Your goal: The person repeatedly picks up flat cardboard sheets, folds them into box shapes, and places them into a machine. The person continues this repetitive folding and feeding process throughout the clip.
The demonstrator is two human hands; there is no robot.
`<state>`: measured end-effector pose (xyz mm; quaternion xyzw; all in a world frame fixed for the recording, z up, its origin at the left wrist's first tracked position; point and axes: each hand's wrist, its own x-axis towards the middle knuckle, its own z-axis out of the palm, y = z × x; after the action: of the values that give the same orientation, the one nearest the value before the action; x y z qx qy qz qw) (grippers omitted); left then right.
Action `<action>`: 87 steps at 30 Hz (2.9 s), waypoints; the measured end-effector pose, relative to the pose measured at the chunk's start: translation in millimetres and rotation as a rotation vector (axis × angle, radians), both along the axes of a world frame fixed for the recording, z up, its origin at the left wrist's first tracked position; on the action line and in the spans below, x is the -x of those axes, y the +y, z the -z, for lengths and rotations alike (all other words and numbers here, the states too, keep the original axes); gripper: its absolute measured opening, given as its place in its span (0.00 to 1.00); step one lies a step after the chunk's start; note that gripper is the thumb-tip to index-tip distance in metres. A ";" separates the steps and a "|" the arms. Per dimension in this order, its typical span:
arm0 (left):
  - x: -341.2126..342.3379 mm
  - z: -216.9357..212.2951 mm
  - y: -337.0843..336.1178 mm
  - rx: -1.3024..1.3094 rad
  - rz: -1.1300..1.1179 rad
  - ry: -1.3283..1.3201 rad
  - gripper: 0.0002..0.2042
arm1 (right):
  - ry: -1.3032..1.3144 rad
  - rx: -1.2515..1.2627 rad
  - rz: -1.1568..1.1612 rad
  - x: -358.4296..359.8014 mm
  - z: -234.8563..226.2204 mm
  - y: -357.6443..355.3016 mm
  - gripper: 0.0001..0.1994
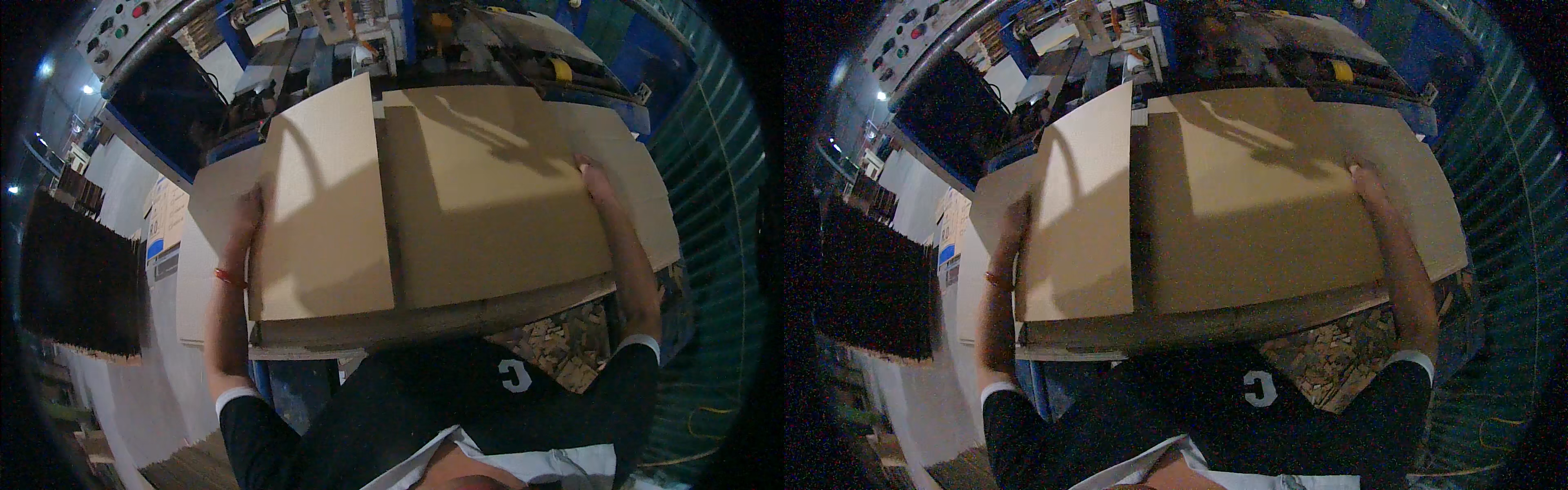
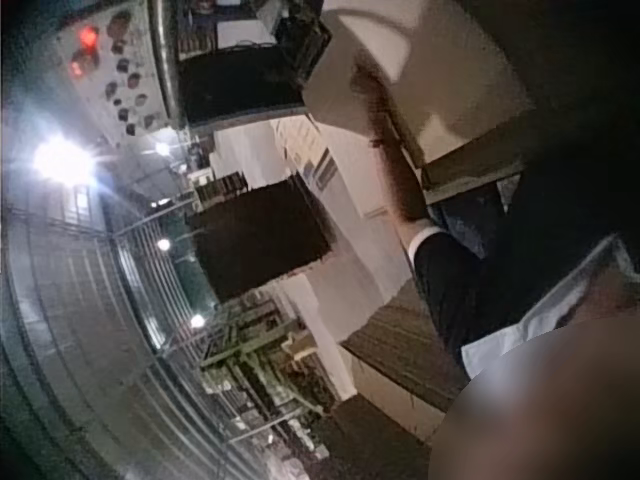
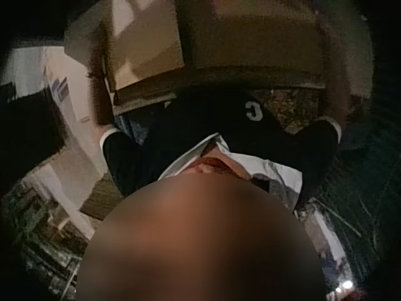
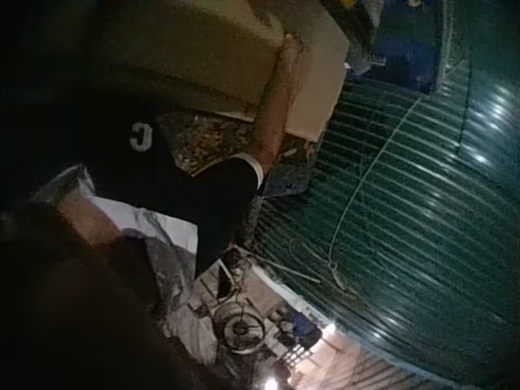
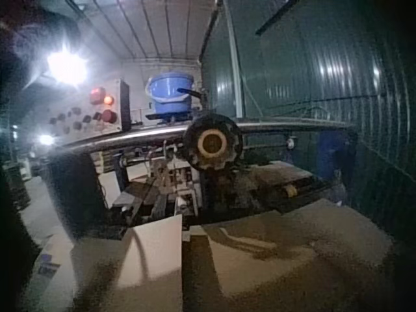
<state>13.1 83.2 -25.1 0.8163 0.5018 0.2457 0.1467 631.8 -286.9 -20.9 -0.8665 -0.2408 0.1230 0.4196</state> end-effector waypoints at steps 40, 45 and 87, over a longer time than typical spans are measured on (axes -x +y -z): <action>-81.2 -61.0 -126.5 -0.368 0.504 -0.087 0.26 | -0.481 0.277 -0.730 111.7 -55.5 9.8 0.34; -132.8 -65.8 -67.3 -0.557 0.432 -0.044 0.27 | -0.558 0.205 -0.593 105.1 -48.9 70.0 0.28; 106.1 -34.1 -263.0 0.019 -0.270 -0.916 0.15 | -0.726 -0.364 0.065 258.2 -69.7 -185.5 0.13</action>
<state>-93.0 -179.8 9.0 0.5501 0.4896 0.5923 0.3270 373.5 -472.4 48.8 -0.7724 -0.3636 -0.2489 0.4574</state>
